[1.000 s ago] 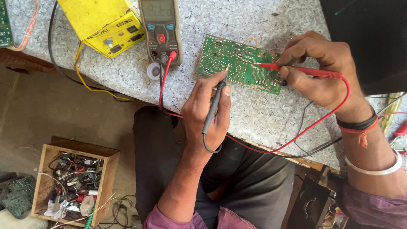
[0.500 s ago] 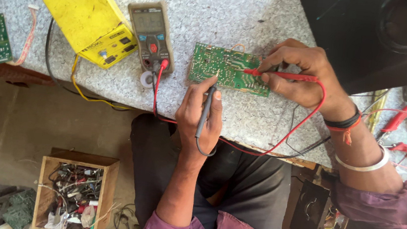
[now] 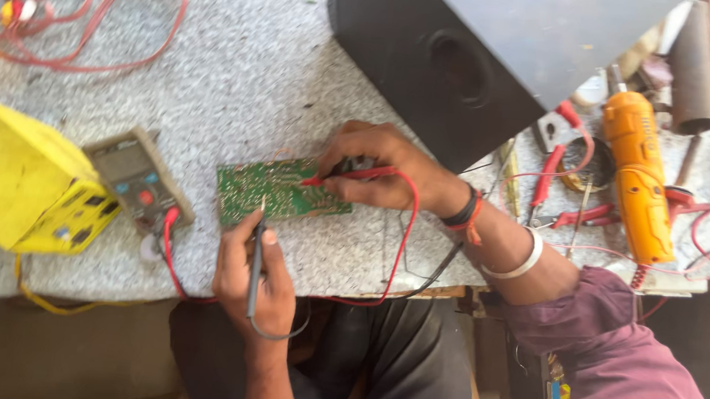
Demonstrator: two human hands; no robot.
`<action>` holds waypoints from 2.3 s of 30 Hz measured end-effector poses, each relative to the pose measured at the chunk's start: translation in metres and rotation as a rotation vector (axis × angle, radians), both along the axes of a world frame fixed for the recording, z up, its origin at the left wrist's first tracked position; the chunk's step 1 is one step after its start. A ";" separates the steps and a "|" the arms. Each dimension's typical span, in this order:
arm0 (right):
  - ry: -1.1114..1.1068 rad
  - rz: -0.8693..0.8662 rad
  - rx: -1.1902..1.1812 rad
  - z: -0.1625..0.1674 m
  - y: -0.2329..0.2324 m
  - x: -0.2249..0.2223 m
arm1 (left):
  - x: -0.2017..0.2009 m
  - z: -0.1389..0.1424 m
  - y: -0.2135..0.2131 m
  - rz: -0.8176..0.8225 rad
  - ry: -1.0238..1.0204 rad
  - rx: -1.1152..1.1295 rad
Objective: The person uses a multimeter to test points on a green circuit board. They hold the board with one hand and touch various solder pads and traces with the multimeter probes while seated on the floor.
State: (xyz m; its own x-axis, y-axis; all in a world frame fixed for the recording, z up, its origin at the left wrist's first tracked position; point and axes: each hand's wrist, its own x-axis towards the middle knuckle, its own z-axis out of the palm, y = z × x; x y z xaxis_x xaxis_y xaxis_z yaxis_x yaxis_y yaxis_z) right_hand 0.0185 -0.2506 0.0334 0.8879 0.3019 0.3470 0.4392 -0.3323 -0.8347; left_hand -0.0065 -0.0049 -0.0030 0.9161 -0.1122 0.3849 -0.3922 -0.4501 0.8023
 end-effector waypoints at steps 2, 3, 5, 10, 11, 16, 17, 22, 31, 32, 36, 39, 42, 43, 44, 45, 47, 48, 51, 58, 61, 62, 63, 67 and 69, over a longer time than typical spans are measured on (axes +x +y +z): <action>-0.012 -0.005 0.001 -0.001 0.000 0.001 | 0.001 -0.001 -0.001 0.000 -0.052 0.007; -0.015 -0.004 0.004 -0.002 0.000 0.001 | 0.001 -0.002 -0.001 0.003 -0.075 0.012; -0.032 -0.005 0.003 -0.004 0.001 0.001 | 0.002 -0.004 -0.001 0.008 -0.067 0.023; -0.045 -0.017 -0.003 -0.007 0.001 0.001 | 0.002 -0.007 0.000 0.007 -0.069 0.017; -0.040 -0.017 -0.003 -0.008 0.001 0.001 | 0.002 -0.007 0.000 0.014 -0.060 0.021; -0.038 -0.014 0.006 -0.009 0.001 0.002 | 0.003 -0.009 0.000 0.013 -0.084 0.027; -0.040 -0.014 0.008 -0.008 0.001 0.002 | 0.003 -0.009 0.000 0.017 -0.077 0.033; -0.041 -0.010 0.015 -0.008 0.002 0.001 | 0.002 -0.010 -0.001 0.020 -0.080 0.039; -0.030 0.050 0.044 -0.009 0.002 0.002 | 0.003 -0.012 0.000 0.021 -0.053 0.039; -0.021 0.060 0.047 -0.009 0.002 0.002 | 0.003 -0.012 0.000 0.020 -0.048 0.030; -0.006 0.076 0.049 -0.008 0.002 0.003 | 0.005 -0.011 0.003 0.052 0.139 -0.023; -0.033 0.076 0.050 -0.007 0.002 0.004 | 0.014 -0.007 0.009 -0.053 0.210 -0.243; -0.004 0.070 0.045 -0.006 0.002 0.003 | 0.025 -0.005 0.014 -0.005 0.142 -0.087; -0.009 0.070 0.043 -0.006 0.002 0.003 | 0.029 -0.005 0.015 -0.025 0.146 -0.103; -0.014 0.073 0.042 -0.005 0.002 0.002 | 0.033 -0.005 0.016 -0.042 0.151 -0.119; -0.021 0.077 0.042 -0.005 0.002 0.003 | 0.035 -0.005 0.017 -0.058 0.153 -0.133; -0.002 0.057 0.013 -0.004 0.003 0.003 | 0.037 -0.007 0.015 -0.003 0.166 -0.128; 0.009 0.047 -0.002 -0.003 0.003 0.003 | 0.038 -0.009 0.013 0.025 0.172 -0.127; 0.003 0.033 0.008 -0.001 0.005 0.003 | 0.035 -0.012 0.011 0.026 -0.057 -0.082; -0.042 -0.072 -0.007 0.000 0.009 0.002 | 0.033 -0.010 0.010 0.096 -0.134 0.112; -0.040 -0.115 -0.086 -0.002 0.010 0.003 | 0.033 -0.009 0.008 0.116 -0.095 0.122; 0.002 -0.127 -0.109 -0.002 0.009 0.003 | 0.033 -0.009 0.007 0.114 -0.106 0.116; 0.045 -0.138 -0.130 -0.003 0.010 0.002 | 0.033 -0.008 0.008 0.112 -0.116 0.113; -0.063 -0.049 -0.217 -0.005 0.010 0.004 | 0.035 -0.007 0.009 0.056 -0.138 0.090; -0.050 -0.031 -0.239 -0.004 0.011 0.005 | 0.035 -0.007 0.009 0.041 -0.108 0.084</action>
State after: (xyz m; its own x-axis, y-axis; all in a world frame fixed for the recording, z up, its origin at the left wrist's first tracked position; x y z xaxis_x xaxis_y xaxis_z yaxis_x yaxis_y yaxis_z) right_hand 0.0231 -0.2400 0.0291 0.8816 0.3536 0.3128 0.4645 -0.5317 -0.7081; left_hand 0.0281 0.0046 -0.0096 0.8745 -0.1117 0.4719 -0.4540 -0.5309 0.7156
